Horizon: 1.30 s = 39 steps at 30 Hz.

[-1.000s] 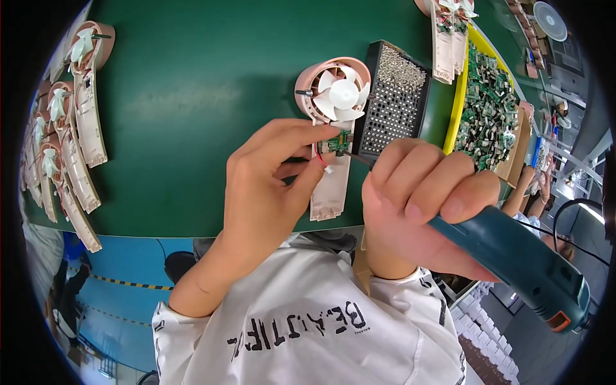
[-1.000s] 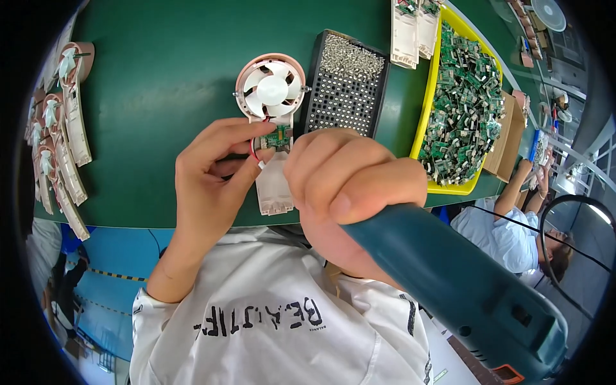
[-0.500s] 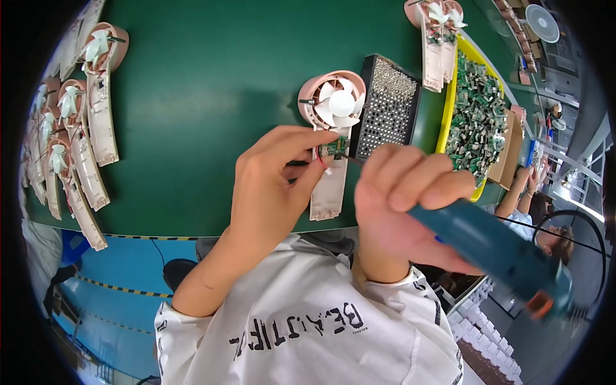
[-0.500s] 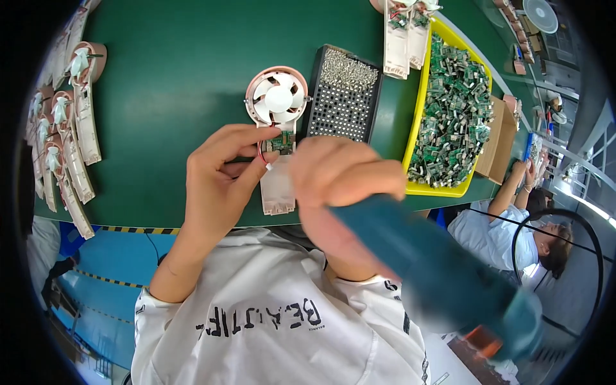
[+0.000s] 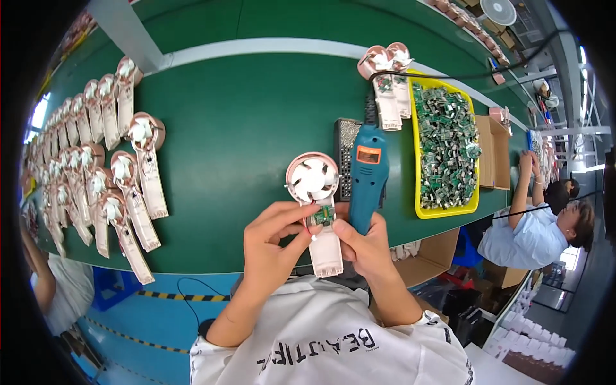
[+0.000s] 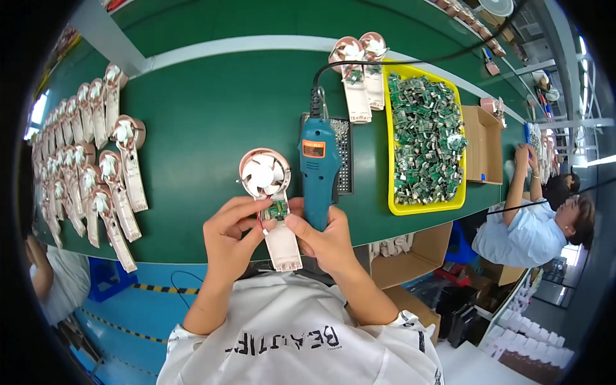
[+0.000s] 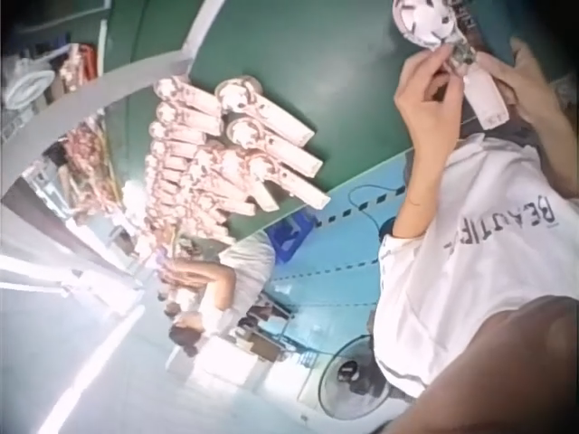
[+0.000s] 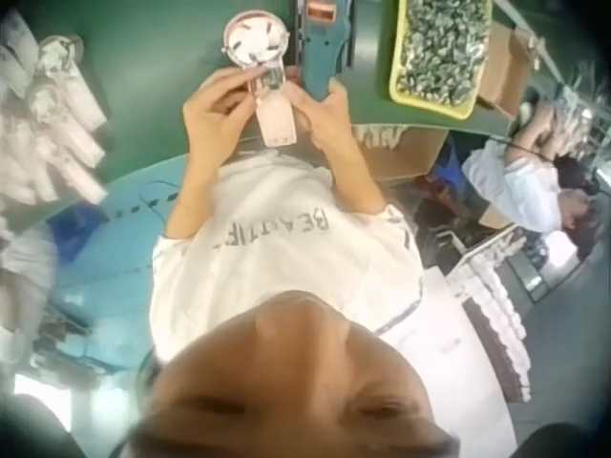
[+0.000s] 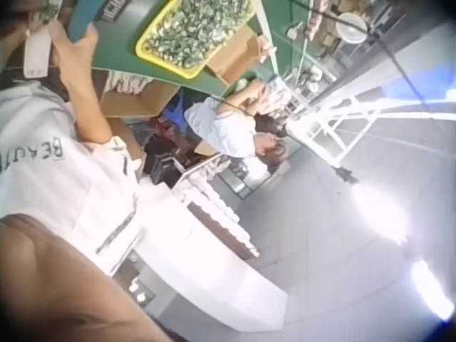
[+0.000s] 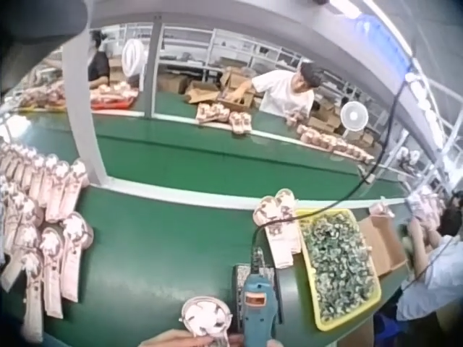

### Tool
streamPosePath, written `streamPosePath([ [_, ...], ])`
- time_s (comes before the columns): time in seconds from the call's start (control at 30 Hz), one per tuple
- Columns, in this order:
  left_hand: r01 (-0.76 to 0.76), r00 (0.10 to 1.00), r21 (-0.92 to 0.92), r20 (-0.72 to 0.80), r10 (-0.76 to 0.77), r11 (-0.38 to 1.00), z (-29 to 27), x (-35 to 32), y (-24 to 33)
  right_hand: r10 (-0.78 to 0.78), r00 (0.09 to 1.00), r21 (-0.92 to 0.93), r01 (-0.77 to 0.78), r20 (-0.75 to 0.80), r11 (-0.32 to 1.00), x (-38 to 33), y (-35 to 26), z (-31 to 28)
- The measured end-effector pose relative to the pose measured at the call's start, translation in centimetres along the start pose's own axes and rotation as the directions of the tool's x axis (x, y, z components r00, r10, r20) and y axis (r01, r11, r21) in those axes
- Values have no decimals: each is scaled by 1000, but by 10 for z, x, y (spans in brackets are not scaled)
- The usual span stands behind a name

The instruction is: The person assembles the internal components of a portable hand fan by securing the PCB and wiring inside the fan casing with screws using an electric screwdriver.

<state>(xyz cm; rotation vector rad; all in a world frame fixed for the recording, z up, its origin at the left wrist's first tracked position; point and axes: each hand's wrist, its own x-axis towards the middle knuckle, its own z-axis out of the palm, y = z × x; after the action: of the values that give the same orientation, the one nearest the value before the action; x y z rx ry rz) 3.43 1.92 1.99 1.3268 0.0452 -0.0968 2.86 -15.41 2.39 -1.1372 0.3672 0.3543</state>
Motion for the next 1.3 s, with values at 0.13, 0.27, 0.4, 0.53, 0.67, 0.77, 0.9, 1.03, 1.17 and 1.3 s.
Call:
streamPosePath([
  [0.13, 20, 1000, -5, -17, -20, 1000, -1, -3, -4, -20, 1000, -84, 20, 6, 996, -2, 0, 3],
  [0.27, -29, 999, 15, -34, 29, 999, -2, -7, -6, 72, 995, -37, -69, 65, 997, -2, -2, 1],
  [0.4, -14, 1000, 24, 11, 13, 1000, -1, -4, -6, 77, 996, -46, -74, 55, 996, -3, -8, 2],
  [0.53, -6, 1000, -20, 13, 6, 1000, 8, 4, -11, -70, 997, -114, 71, 12, 991, 1, -4, -7],
  [0.67, 45, 999, -17, -16, -45, 999, 6, 25, -7, -42, 993, -370, -2, -111, 929, -3, -45, -33],
  [0.77, 6, 1000, 71, 21, -8, 997, 7, 67, 7, -362, 882, -579, 131, -303, 804, -12, -87, -85],
  [0.9, -61, 998, 110, 31, 58, 992, -2, 142, 9, -740, 637, -804, 312, -218, 506, 3, -132, -140],
  [1.03, -22, 994, 48, 105, 17, 999, 11, 216, -1, -837, 544, -951, 227, -54, 209, 17, -152, -169],
  [1.17, 40, 994, 119, 99, -52, 992, 29, 249, 1, -800, 588, -992, -42, -120, 118, 18, -158, -153],
  [1.3, 91, 986, 92, 129, -102, 992, 46, 266, -16, -796, 588, -983, -180, -142, 43, 24, -159, -148],
])
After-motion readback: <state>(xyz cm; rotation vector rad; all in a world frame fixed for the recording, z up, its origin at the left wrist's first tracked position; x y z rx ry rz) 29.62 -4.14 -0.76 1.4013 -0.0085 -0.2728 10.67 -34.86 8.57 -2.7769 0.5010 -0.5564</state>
